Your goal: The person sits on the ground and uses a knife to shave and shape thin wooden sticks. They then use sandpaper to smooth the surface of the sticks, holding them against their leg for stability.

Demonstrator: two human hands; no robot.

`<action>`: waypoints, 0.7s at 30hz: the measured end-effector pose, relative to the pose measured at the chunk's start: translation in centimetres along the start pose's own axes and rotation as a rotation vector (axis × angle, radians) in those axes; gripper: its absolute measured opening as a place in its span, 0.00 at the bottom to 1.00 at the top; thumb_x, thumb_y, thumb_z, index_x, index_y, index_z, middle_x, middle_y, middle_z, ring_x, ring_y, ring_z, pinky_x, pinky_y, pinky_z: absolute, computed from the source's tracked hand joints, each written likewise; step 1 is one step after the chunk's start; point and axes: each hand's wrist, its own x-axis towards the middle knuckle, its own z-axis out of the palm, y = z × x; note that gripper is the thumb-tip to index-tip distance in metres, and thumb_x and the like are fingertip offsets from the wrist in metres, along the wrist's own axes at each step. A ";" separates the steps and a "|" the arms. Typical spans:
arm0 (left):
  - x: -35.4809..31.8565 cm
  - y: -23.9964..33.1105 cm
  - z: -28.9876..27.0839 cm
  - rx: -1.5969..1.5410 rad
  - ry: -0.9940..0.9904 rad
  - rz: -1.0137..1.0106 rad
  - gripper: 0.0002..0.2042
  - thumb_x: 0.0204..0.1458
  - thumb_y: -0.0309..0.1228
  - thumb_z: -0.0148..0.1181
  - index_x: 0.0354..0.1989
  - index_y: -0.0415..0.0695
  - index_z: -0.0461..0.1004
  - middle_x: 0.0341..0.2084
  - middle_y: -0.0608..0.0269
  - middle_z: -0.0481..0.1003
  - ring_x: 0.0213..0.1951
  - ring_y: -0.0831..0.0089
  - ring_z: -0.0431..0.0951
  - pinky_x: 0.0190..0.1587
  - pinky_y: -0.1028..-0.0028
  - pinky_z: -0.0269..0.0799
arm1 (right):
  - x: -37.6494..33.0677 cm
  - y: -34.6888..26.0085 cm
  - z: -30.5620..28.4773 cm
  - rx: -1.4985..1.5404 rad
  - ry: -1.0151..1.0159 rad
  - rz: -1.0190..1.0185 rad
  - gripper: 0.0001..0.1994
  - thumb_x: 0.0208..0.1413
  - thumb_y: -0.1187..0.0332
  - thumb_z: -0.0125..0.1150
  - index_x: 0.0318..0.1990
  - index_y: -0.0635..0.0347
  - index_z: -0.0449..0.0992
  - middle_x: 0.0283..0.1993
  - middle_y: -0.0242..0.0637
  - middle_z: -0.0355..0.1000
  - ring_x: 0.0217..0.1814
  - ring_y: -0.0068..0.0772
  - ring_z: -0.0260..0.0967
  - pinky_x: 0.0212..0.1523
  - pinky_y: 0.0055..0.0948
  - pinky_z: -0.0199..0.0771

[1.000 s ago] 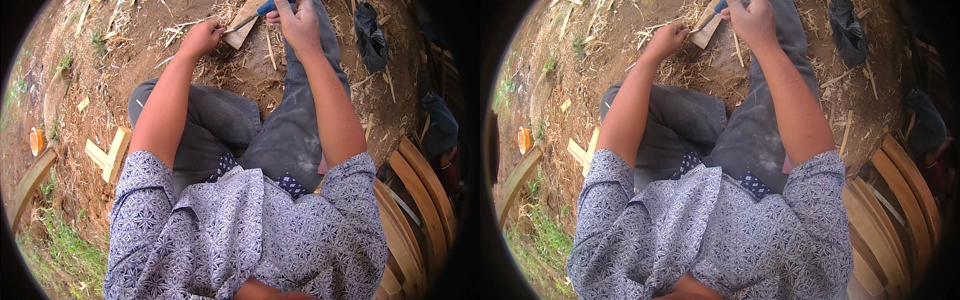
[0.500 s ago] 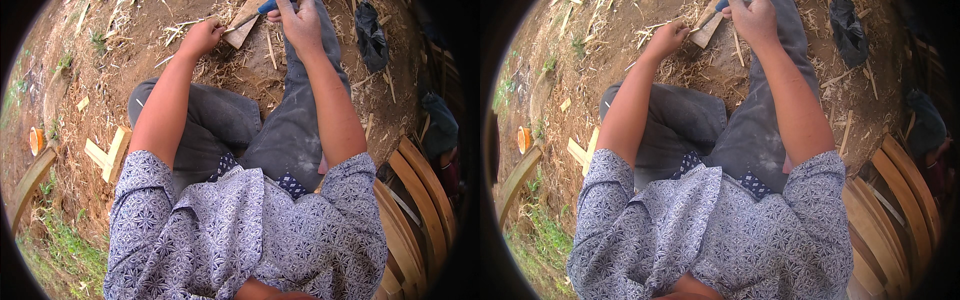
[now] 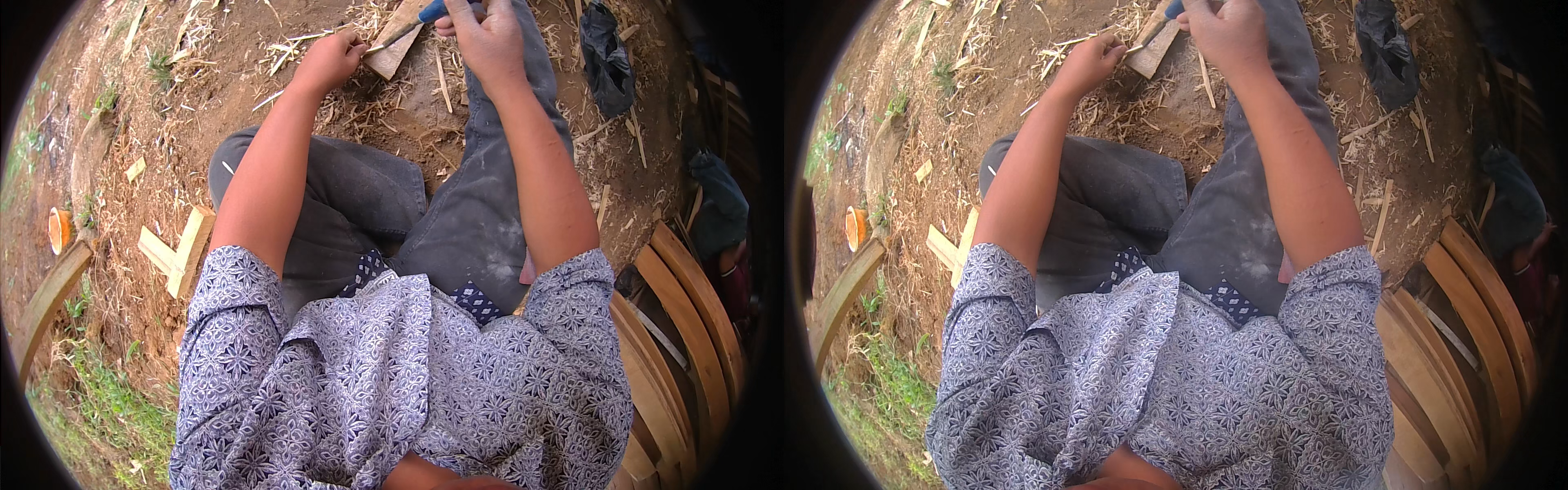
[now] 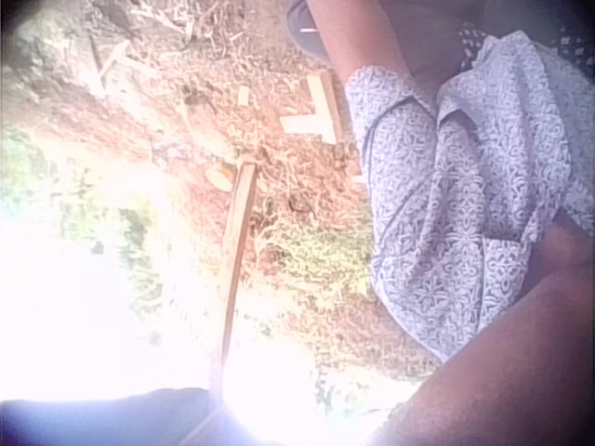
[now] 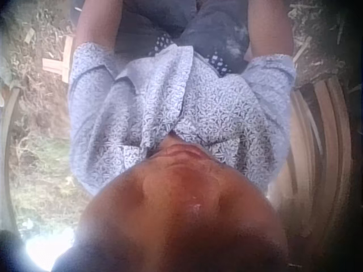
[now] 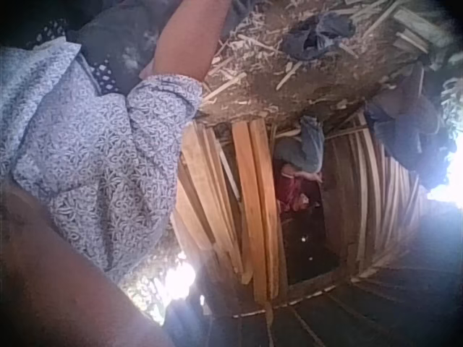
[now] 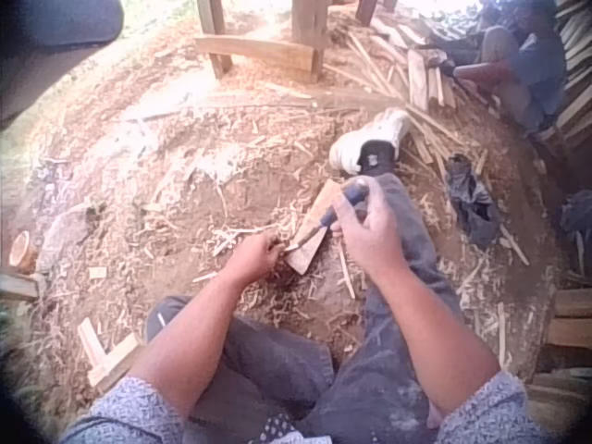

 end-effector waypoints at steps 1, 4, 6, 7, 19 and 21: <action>0.0 -0.1 0.0 -0.010 -0.001 -0.004 0.13 0.61 0.39 0.60 0.45 0.43 0.80 0.33 0.51 0.81 0.36 0.58 0.82 0.42 0.62 0.74 | -0.2 -0.7 0.2 -0.046 -0.018 -0.021 0.09 0.65 0.71 0.59 0.48 0.62 0.69 0.33 0.32 0.73 0.28 0.19 0.73 0.30 0.21 0.75; -0.1 0.0 0.1 0.010 0.013 -0.028 0.13 0.60 0.39 0.60 0.44 0.43 0.80 0.32 0.50 0.81 0.37 0.57 0.82 0.43 0.62 0.74 | -0.8 -1.8 1.2 -0.113 -0.030 -0.119 0.09 0.62 0.71 0.62 0.46 0.63 0.71 0.33 0.35 0.74 0.30 0.23 0.73 0.33 0.27 0.75; -0.1 0.0 0.0 0.022 -0.012 -0.042 0.13 0.59 0.39 0.61 0.45 0.43 0.80 0.37 0.50 0.81 0.40 0.57 0.82 0.45 0.62 0.75 | -0.9 -1.9 1.4 -0.237 -0.014 -0.208 0.11 0.58 0.71 0.66 0.45 0.64 0.73 0.33 0.40 0.73 0.33 0.31 0.74 0.36 0.33 0.74; 0.0 0.0 -0.1 0.028 -0.025 -0.048 0.14 0.59 0.39 0.61 0.46 0.44 0.80 0.39 0.50 0.81 0.41 0.57 0.81 0.46 0.63 0.75 | -0.9 -2.0 1.6 -0.247 -0.001 -0.219 0.12 0.57 0.70 0.66 0.45 0.64 0.73 0.34 0.41 0.73 0.34 0.33 0.74 0.36 0.33 0.74; -2.5 8.6 -2.1 -0.166 0.400 0.370 0.15 0.54 0.22 0.63 0.50 0.36 0.75 0.38 0.49 0.81 0.44 0.65 0.82 0.45 0.66 0.76 | -2.7 0.3 3.5 -0.338 0.057 -0.261 0.18 0.54 0.54 0.68 0.50 0.48 0.79 0.42 0.42 0.74 0.45 0.48 0.75 0.46 0.45 0.76; -2.2 8.8 -1.9 -0.081 0.402 0.341 0.11 0.56 0.24 0.63 0.47 0.35 0.76 0.39 0.50 0.82 0.44 0.66 0.82 0.46 0.67 0.76 | -3.2 -0.8 2.4 -0.359 0.010 -0.122 0.22 0.54 0.49 0.67 0.53 0.47 0.79 0.42 0.42 0.73 0.50 0.47 0.72 0.51 0.46 0.73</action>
